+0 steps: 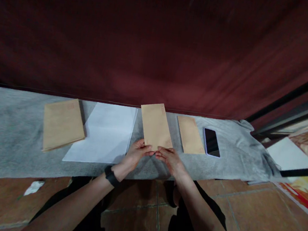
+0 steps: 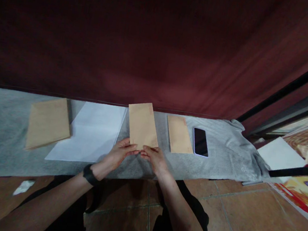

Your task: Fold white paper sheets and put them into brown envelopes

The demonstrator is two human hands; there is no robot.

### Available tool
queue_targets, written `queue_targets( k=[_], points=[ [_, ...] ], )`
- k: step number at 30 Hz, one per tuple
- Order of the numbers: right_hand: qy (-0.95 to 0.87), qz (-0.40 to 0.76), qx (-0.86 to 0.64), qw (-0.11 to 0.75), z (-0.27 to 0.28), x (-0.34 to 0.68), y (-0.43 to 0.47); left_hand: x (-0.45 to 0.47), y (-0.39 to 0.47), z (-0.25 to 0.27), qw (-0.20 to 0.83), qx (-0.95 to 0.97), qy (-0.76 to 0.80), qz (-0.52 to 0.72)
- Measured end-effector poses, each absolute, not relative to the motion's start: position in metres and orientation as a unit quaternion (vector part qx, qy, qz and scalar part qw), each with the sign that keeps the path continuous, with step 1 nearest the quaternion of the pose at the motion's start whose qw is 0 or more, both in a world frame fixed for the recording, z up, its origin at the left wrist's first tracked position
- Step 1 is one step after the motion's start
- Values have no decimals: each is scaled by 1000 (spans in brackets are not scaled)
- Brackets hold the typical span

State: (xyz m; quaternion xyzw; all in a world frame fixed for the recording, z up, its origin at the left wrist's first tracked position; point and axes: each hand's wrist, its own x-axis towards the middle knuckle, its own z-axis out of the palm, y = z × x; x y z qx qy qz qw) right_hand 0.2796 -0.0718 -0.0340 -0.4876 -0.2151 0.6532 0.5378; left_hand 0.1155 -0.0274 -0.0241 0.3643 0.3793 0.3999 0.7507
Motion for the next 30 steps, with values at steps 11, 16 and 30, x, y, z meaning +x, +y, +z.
queue_targets(
  k=[11,16,30],
  points=[
    [-182,521,-571,608,-31,343,-82,112,-19,-24,713,388,428,398],
    [-152,464,-610,625,-34,380,-93,102,-11,-20,687,397,442,419],
    [-133,488,-619,601,-40,404,-112,54,-2,-3,592,422,492,478]
  ],
)
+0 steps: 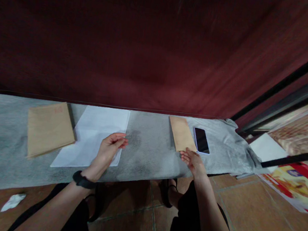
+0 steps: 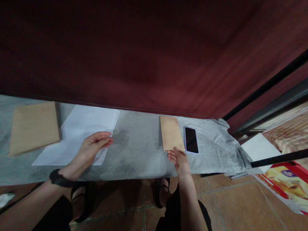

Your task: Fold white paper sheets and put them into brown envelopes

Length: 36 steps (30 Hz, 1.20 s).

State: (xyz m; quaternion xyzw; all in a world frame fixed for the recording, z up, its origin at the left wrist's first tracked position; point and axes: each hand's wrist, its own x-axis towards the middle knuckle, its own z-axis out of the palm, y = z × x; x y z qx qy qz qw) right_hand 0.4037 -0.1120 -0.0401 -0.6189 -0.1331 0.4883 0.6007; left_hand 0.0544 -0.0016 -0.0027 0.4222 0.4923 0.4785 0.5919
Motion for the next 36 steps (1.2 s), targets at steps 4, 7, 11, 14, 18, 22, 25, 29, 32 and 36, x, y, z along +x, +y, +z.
queue_targets(
  k=[4,7,11,14,18,22,25,29,32,36],
  points=[
    [-120,494,-621,596,-39,407,-113,45,0,1,569,431,504,486],
    [-112,496,-626,590,-39,408,-112,38,2,1,557,438,508,489],
    [-95,513,-638,566,-37,409,-115,26,9,-6,530,456,523,487],
    [-108,543,-637,536,-35,407,-119,15,16,-16,460,518,551,466],
    [-160,576,-613,517,-30,394,-116,4,14,-26,294,698,573,312],
    [-210,603,-579,508,-27,370,-103,2,-5,-26,195,802,559,80],
    [-246,611,-572,489,-27,349,-94,0,-15,-23,197,829,523,-22],
    [-295,612,-565,469,-27,328,-87,-10,-13,-22,213,846,487,-36],
    [-318,599,-575,457,-27,322,-83,-18,-7,-24,222,849,479,-30],
    [-335,597,-578,444,-29,322,-81,-26,1,-23,245,848,470,-17]
  ],
)
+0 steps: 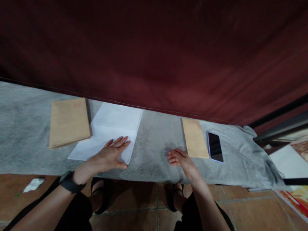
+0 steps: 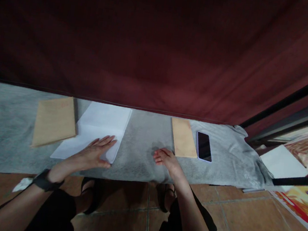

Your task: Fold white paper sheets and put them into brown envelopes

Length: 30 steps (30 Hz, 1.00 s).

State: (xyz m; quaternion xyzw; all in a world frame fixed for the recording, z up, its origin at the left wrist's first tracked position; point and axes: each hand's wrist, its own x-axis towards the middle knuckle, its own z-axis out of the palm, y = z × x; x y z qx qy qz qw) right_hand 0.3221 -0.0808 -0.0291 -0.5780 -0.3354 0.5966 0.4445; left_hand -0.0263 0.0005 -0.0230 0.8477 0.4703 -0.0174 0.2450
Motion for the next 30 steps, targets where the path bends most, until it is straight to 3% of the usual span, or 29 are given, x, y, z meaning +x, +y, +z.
queue_targets(
  k=[5,11,19,26,30],
  points=[
    [-346,597,-579,434,-31,324,-80,-34,4,-17,278,844,458,30],
    [-356,594,-580,429,-29,321,-79,-30,-3,-13,262,851,454,-31],
    [-366,593,-580,423,-27,319,-79,-35,3,-12,269,857,440,3],
    [-383,596,-590,388,-32,317,-72,-22,-6,-3,218,868,440,-75],
    [-393,591,-597,374,-35,317,-70,-24,-6,-5,198,882,424,-53]
  ],
)
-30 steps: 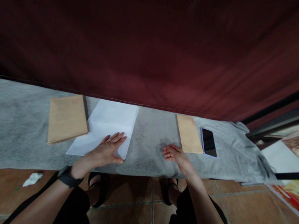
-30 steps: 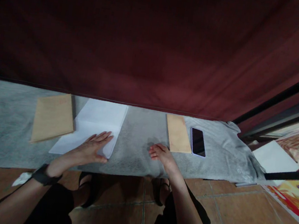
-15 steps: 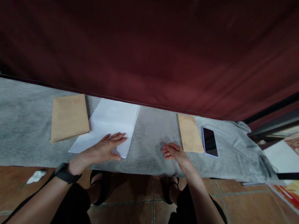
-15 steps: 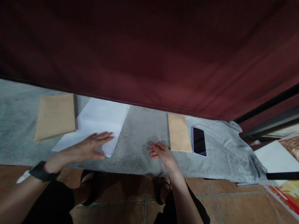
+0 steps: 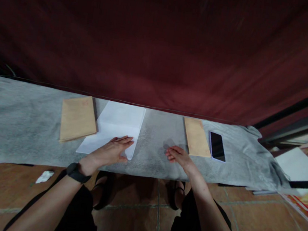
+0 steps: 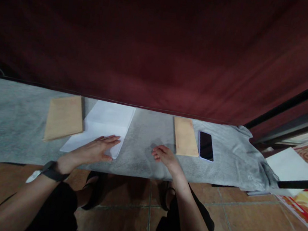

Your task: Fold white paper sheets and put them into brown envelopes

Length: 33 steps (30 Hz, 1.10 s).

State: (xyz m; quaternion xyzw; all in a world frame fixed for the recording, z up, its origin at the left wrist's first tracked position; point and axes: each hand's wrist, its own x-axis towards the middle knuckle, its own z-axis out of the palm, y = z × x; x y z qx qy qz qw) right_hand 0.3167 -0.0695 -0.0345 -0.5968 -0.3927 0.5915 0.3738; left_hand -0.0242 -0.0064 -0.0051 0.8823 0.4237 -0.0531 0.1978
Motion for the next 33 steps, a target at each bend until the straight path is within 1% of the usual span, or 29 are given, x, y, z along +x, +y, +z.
queue_targets(
  k=[7,13,16,19,25,29,31,33],
  points=[
    [-397,588,-605,362,-31,313,-68,-27,-8,-4,215,888,403,56],
    [-396,589,-607,359,-29,307,-65,-20,-14,10,167,861,473,87],
    [-399,591,-605,355,-29,303,-63,-18,-14,14,170,849,490,103],
    [-408,592,-599,353,-30,299,-61,-19,-12,11,206,832,500,125],
    [-415,592,-591,357,-30,290,-60,-22,-6,-4,365,785,473,163],
    [-424,599,-588,341,-29,287,-59,-23,0,-6,450,747,459,169],
    [-424,599,-591,335,-29,286,-58,-21,2,-6,467,738,451,185],
    [-422,599,-591,338,-31,285,-57,-16,2,-5,445,747,445,216]
  ],
)
